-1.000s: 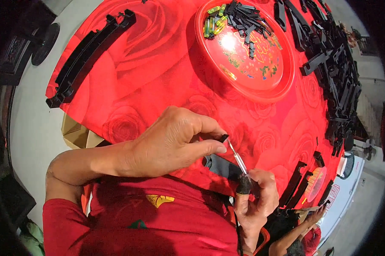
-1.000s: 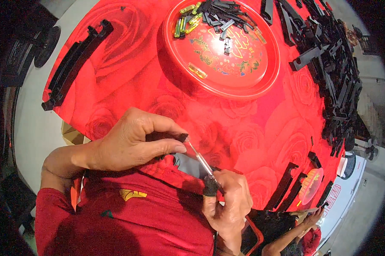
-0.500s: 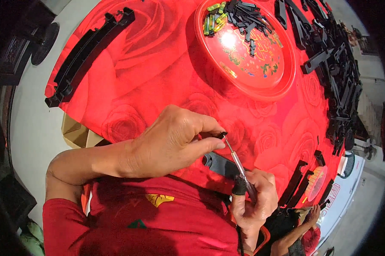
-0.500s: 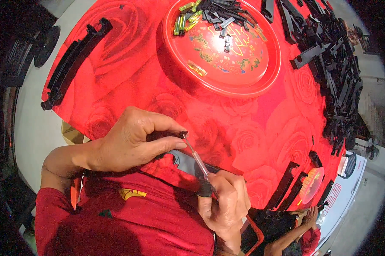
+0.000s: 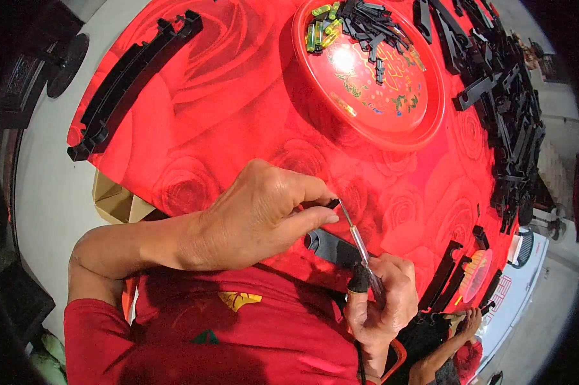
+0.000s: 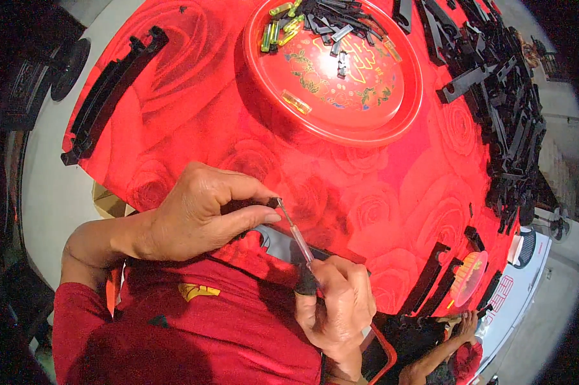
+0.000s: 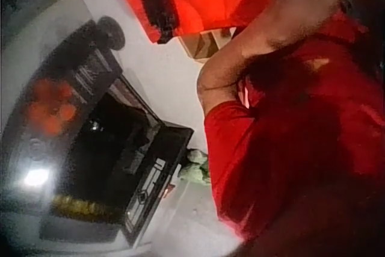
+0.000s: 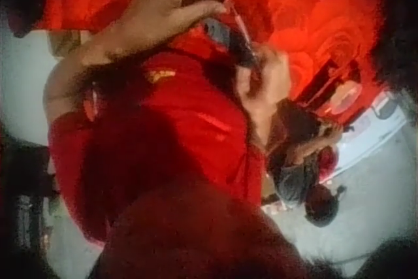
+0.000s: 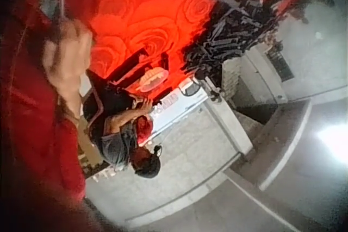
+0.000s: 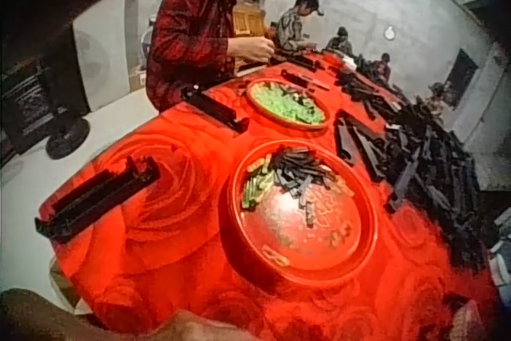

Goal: The person assembles a tool by inserting level vials and plastic parts into a black frame by hand, then pushes a small plastic piece into the frame with a screwdriver.

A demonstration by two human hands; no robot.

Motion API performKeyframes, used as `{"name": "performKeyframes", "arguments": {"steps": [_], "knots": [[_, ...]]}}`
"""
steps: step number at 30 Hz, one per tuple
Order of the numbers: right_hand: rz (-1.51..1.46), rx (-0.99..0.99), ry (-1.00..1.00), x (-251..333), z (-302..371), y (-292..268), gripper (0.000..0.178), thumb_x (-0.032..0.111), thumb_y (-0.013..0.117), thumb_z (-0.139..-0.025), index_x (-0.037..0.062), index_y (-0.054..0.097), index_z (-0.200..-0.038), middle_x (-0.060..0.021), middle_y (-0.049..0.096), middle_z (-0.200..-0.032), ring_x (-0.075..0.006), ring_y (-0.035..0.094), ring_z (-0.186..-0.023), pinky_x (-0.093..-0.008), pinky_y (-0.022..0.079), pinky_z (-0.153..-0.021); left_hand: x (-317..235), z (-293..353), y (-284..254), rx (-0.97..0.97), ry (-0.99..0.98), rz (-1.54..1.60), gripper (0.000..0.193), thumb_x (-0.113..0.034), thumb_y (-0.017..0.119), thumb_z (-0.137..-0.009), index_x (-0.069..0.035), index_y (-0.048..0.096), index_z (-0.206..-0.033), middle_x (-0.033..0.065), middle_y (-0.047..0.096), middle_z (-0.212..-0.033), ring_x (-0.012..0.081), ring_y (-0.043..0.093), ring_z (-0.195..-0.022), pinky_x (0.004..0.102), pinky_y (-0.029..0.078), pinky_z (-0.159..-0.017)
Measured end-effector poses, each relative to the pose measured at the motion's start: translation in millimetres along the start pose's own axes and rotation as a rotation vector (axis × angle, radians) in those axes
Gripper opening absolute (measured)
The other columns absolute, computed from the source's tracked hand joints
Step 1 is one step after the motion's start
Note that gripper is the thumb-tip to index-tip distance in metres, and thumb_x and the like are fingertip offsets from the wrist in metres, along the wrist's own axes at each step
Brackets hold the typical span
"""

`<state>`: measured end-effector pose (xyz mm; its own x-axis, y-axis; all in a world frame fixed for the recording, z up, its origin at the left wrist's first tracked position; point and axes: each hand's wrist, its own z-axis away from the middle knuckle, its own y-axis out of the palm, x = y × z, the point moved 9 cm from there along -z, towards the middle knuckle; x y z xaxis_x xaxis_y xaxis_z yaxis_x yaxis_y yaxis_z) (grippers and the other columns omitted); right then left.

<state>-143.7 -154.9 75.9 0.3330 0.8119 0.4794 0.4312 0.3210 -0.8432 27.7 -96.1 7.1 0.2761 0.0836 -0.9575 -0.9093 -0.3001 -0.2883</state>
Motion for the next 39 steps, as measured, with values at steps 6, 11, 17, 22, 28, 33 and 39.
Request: {"name": "performKeyframes", "arguments": {"steps": [6,11,17,22,28,33,39], "knots": [[0.014,-0.002,0.002,2,0,0,0.024,-0.001,0.076,-0.078,-0.0003,0.066,-0.100,-0.0176,0.068,-0.087,-0.0304,0.066,-0.075,-0.0363,0.053,-0.068,2,-2,-1,-0.006,-0.032,0.047,0.015,-0.010,0.078,-0.093,0.000,0.077,-0.103,0.0134,0.076,-0.085,0.0162,0.074,-0.075,0.0306,0.056,-0.065],[0.039,-0.019,-0.024,5,-3,-1,0.023,-0.001,0.076,-0.079,0.0001,0.067,-0.100,-0.0169,0.068,-0.086,-0.0304,0.066,-0.074,-0.0358,0.053,-0.068,2,0,1,0.014,-0.051,0.037,0.014,-0.010,0.078,-0.093,0.000,0.077,-0.103,0.0136,0.076,-0.085,0.0167,0.074,-0.076,0.0304,0.056,-0.065],[0.013,-0.015,0.001,4,-4,0,0.023,0.000,0.076,-0.080,0.0002,0.067,-0.101,-0.0175,0.068,-0.087,-0.0297,0.066,-0.075,-0.0351,0.053,-0.068,-1,-1,3,0.004,0.035,-0.001,0.013,-0.009,0.076,-0.093,0.000,0.077,-0.102,0.0138,0.076,-0.085,0.0160,0.073,-0.073,0.0305,0.055,-0.063],[0.029,-0.029,-0.044,6,-3,-2,0.033,0.001,0.082,-0.077,0.0042,0.068,-0.107,-0.0149,0.066,-0.090,-0.0300,0.066,-0.073,-0.0377,0.053,-0.062,6,-4,-2,0.014,-0.109,0.070,0.012,-0.009,0.075,-0.095,0.001,0.076,-0.102,0.0075,0.075,-0.082,0.0083,0.068,-0.073,0.0265,0.053,-0.064],[0.002,0.003,-0.025,7,4,-1,0.025,-0.002,0.077,-0.077,-0.0006,0.067,-0.100,-0.0174,0.069,-0.085,-0.0303,0.067,-0.075,-0.0359,0.053,-0.066,24,-10,-5,-0.065,-0.238,0.589,0.011,-0.011,0.073,-0.098,-0.001,0.078,-0.102,-0.0040,0.072,-0.087,0.0014,0.062,-0.080,0.0200,0.050,-0.070],[0.021,0.005,-0.031,6,3,2,0.029,-0.002,0.080,-0.075,0.0029,0.068,-0.102,-0.0144,0.068,-0.088,-0.0282,0.065,-0.073,-0.0357,0.052,-0.062,24,-9,-7,-0.066,-0.285,0.535,0.011,-0.011,0.074,-0.098,0.000,0.077,-0.101,-0.0038,0.071,-0.085,0.0016,0.062,-0.079,0.0200,0.050,-0.069],[0.027,0.032,-0.036,9,3,1,0.038,-0.001,0.084,-0.072,0.0072,0.072,-0.106,-0.0104,0.065,-0.091,-0.0256,0.063,-0.071,-0.0355,0.050,-0.059,27,-7,-1,-0.063,-0.303,0.560,0.011,-0.011,0.075,-0.097,-0.001,0.077,-0.101,-0.0030,0.070,-0.082,0.0023,0.062,-0.076,0.0207,0.049,-0.065]]}}
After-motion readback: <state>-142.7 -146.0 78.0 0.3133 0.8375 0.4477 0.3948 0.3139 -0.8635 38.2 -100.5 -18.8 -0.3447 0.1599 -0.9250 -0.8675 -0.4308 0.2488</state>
